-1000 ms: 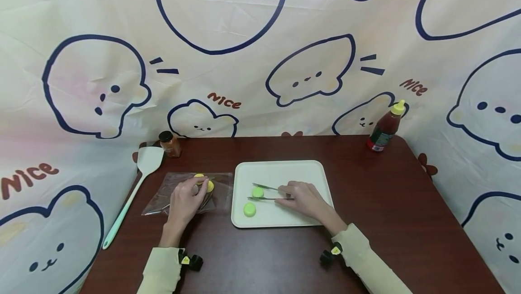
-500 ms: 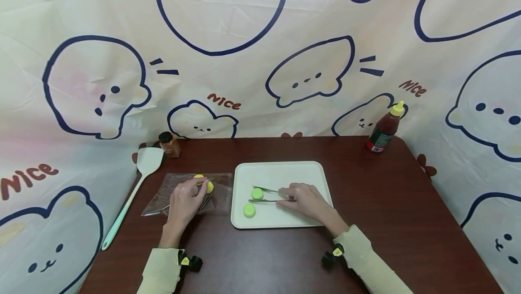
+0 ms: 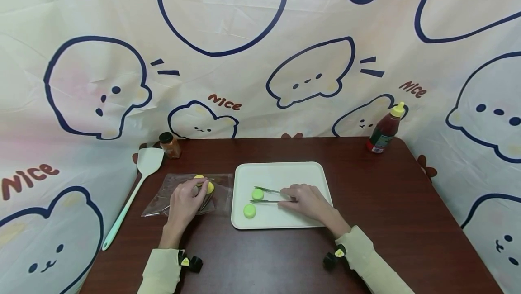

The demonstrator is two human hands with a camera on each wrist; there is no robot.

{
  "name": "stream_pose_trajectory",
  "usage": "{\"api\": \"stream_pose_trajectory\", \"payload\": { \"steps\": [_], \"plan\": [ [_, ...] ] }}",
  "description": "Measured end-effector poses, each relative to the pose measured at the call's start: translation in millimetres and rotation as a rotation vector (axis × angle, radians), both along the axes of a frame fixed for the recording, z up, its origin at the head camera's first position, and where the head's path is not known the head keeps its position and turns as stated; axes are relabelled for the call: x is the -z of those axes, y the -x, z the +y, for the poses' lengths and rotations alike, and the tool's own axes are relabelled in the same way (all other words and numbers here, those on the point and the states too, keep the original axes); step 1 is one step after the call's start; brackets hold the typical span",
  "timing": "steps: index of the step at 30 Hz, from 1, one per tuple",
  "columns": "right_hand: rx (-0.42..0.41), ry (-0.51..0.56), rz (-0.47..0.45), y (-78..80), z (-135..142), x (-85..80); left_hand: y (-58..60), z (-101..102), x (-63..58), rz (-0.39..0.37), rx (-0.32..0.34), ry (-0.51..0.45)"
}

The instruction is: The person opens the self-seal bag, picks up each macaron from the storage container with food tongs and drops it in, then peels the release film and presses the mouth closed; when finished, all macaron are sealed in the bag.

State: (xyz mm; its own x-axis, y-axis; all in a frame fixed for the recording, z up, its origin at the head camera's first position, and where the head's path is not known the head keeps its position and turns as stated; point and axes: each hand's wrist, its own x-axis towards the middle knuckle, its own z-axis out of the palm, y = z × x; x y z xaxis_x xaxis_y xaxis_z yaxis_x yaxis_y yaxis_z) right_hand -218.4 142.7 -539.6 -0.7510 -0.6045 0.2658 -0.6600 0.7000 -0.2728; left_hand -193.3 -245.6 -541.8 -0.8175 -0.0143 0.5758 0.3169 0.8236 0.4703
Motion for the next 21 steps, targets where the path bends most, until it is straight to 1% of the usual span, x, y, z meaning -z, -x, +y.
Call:
{"api": "stream_pose_trajectory", "payload": {
  "steps": [6,15,21],
  "plan": [
    [0.012,-0.021,-0.009,-0.3,0.9,-2.3,-0.4,0.1,-0.4,-0.004,-0.004,0.004],
    [-0.032,0.000,-0.007,0.1,1.5,-3.6,-1.0,0.2,-0.5,-0.007,-0.001,0.000],
    [-0.039,-0.019,-0.021,0.2,2.1,-4.1,-0.7,-0.3,0.1,-0.004,0.001,-0.004]
  ]
}}
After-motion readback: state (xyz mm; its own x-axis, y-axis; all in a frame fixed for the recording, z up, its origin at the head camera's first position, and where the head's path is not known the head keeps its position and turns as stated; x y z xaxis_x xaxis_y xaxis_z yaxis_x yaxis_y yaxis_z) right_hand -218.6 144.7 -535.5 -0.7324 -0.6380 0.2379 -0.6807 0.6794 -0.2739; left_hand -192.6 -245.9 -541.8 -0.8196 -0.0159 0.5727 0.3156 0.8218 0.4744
